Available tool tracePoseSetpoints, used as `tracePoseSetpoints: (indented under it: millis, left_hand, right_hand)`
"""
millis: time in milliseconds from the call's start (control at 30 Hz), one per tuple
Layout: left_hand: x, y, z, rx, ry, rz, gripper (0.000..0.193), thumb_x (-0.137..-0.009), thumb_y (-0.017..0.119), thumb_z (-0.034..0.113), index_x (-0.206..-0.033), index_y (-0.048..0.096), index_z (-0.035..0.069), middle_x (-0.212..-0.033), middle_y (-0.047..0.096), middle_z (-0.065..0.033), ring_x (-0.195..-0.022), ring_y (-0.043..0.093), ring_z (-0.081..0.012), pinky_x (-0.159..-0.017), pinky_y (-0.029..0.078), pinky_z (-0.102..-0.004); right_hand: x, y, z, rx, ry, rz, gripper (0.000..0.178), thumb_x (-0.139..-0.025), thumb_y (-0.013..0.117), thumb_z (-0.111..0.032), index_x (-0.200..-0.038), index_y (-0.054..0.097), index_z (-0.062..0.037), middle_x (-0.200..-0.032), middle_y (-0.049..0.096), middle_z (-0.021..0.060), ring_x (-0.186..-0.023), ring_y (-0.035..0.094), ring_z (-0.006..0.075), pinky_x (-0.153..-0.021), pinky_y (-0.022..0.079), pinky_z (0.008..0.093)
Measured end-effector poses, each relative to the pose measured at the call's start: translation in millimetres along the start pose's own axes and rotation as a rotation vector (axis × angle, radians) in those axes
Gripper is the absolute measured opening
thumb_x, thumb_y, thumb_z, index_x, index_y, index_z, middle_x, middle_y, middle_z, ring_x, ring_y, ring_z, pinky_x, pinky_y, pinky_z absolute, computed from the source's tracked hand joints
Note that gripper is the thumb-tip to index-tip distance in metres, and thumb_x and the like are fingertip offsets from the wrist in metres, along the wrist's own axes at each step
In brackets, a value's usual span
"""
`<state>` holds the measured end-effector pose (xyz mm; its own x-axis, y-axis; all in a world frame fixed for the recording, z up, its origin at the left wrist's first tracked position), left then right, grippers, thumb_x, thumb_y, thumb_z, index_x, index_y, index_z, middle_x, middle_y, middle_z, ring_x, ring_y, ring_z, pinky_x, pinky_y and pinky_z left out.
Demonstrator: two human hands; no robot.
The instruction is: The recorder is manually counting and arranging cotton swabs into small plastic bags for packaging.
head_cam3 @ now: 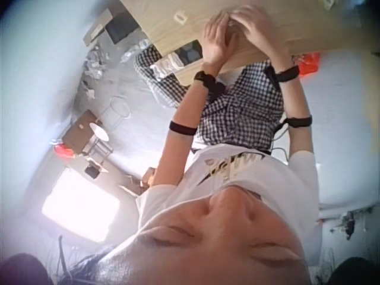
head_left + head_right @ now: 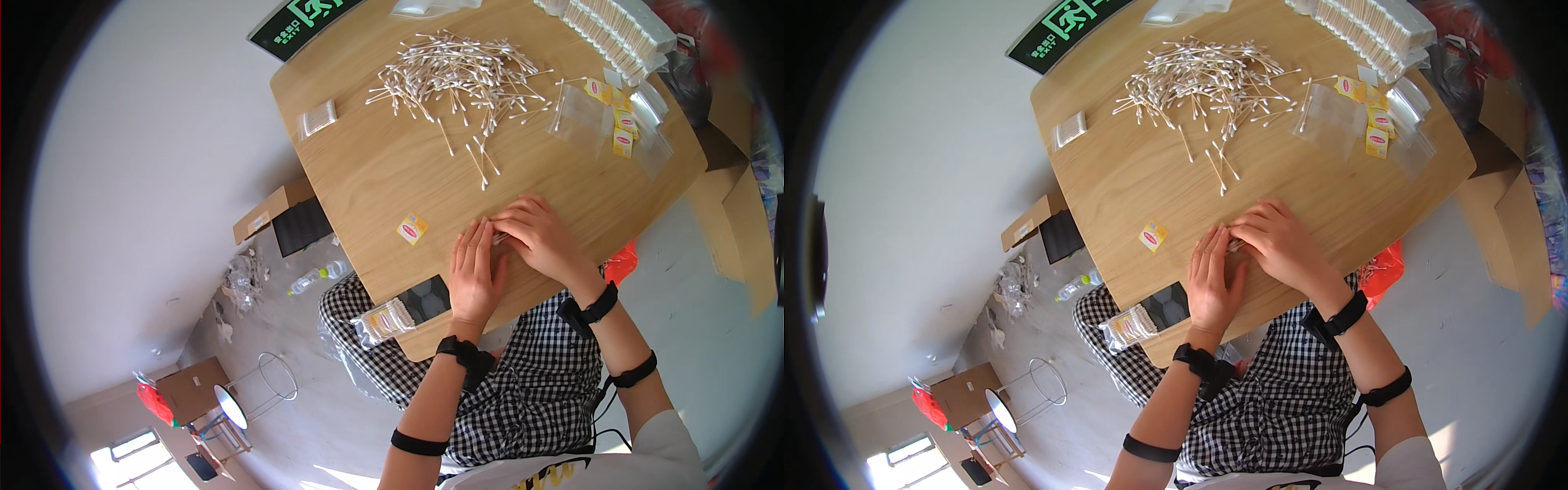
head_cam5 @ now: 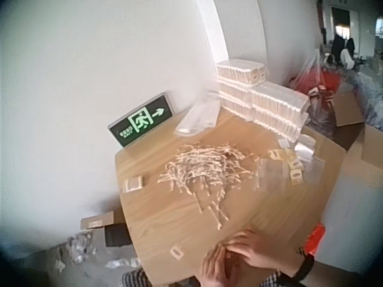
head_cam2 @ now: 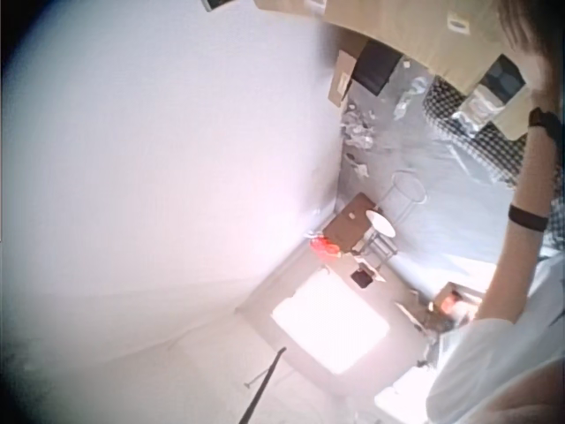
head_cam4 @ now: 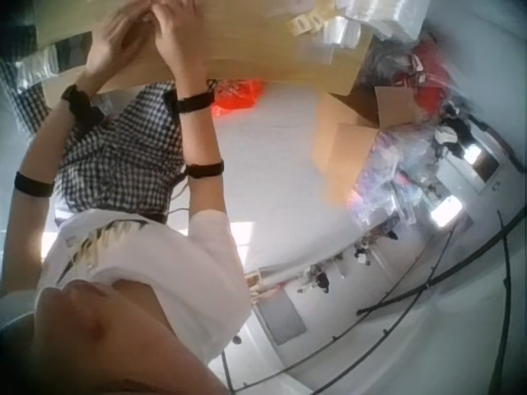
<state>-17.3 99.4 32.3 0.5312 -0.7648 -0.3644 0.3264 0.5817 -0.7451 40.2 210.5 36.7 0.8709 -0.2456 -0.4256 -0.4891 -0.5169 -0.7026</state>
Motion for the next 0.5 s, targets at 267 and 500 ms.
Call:
tracePoseSetpoints:
  millis: [267, 500]
  left_hand:
    - [0.7, -0.1, 3.2, -0.09, 0.079, -0.033, 0.035, -0.084, 0.067, 0.013, -0.119, 0.064, 0.008, -0.125, 0.062, -0.0058, -0.121, 0.055, -0.0245, -0.107, 0.04, -0.0461]
    - [1.8, 3.4, 7.6, -0.105, 0.111, -0.06, 0.034, -0.083, 0.067, 0.011, -0.117, 0.065, 0.007, -0.124, 0.063, -0.0049, -0.121, 0.056, -0.0228, -0.107, 0.039, -0.0472]
  right_hand:
    - [6.9, -24.4, 12.7, -0.084, 0.234, -0.048, 0.043, -0.072, 0.079, -0.011, -0.112, 0.062, -0.0069, -0.108, 0.064, 0.0066, -0.107, 0.056, 0.0268, -0.094, 0.044, 0.0396]
    - [-60.2, -9.7, 39.3, 0.085, 0.383, 0.309, 0.038, -0.073, 0.081, -0.018, -0.098, 0.056, -0.0031, -0.094, 0.062, 0.0124, -0.087, 0.06, 0.0302, -0.075, 0.05, 0.0383]
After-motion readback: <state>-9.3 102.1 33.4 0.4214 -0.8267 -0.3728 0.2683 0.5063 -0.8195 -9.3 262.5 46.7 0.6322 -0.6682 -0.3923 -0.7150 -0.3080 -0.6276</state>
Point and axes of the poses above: each hand's wrist, its own x-axis away from the middle knuckle, its own y-axis out of the palm, z = x × y, the point moved 7 cm from there along -x, towards the middle knuckle
